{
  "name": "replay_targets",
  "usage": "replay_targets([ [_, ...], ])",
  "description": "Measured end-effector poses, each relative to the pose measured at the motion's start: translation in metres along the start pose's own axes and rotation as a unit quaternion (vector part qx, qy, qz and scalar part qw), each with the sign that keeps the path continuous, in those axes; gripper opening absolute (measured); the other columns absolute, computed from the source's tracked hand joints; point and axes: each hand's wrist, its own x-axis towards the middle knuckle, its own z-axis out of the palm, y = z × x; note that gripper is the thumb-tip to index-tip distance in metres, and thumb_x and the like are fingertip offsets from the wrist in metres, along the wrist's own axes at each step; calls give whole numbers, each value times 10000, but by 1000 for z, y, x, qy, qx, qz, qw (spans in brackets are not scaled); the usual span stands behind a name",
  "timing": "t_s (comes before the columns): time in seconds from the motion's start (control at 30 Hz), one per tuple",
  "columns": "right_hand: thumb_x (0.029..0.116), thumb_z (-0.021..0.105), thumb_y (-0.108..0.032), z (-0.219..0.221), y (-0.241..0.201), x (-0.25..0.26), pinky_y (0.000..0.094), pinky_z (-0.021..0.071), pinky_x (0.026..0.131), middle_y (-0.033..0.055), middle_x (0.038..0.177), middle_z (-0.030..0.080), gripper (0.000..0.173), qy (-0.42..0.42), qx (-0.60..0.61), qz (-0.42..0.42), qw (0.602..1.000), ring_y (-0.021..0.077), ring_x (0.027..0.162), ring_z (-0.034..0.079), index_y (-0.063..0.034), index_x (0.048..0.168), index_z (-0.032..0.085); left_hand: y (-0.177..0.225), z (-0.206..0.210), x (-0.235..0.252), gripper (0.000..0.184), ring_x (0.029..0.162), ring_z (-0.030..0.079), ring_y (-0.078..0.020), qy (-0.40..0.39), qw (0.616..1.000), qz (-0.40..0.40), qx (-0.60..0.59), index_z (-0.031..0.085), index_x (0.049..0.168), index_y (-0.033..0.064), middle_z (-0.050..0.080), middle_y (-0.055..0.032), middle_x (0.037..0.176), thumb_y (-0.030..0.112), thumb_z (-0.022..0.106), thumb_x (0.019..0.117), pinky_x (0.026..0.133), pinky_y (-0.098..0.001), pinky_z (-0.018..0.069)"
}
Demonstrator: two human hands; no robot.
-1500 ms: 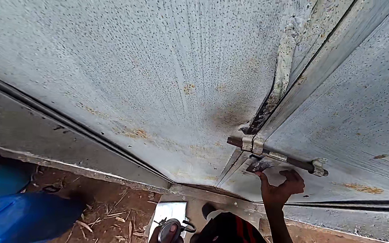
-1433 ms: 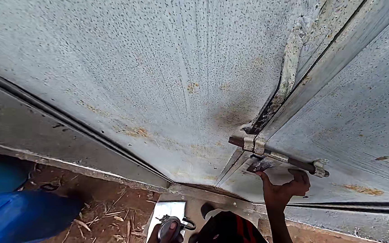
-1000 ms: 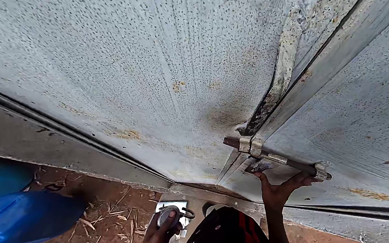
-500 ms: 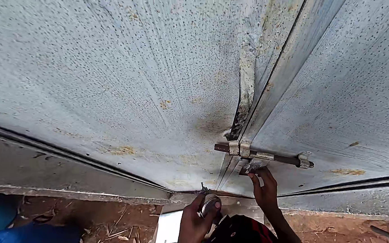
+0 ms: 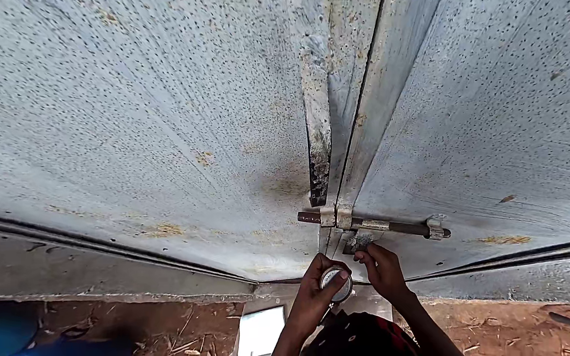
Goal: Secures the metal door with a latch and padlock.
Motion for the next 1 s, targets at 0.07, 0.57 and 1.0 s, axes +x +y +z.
replay_targets([
  [0.07, 1087, 475, -294, 2, 0, -1, 319, 597, 698, -14, 833, 709, 335, -11, 40, 22, 999, 92, 760, 686, -109, 905, 686, 8, 1, 2, 539, 917, 723, -286, -2, 999, 4, 53, 402, 1371, 63, 716, -164, 1047, 232, 716, 967, 791, -395, 621],
  [0.57, 1077, 507, -356, 22, 9, 4, 213, 489, 569, 13, 652, 564, 421, 83, 105, 0, 991, 47, 590, 548, -55, 813, 638, -8, 40, 4, 779, 734, 669, -47, 72, 909, 75, 403, 368, 1539, -43, 730, 44, 908, 436, 638, 987, 724, -306, 614],
  [1.0, 1064, 531, -311, 15, 15, 8, 227, 489, 541, 16, 631, 564, 393, 46, 111, 7, 993, 57, 562, 547, -54, 784, 633, -6, 42, 7, 925, 766, 689, -69, 12, 914, 32, 405, 161, 1607, -18, 728, 34, 916, 425, 662, 968, 753, -339, 618],
])
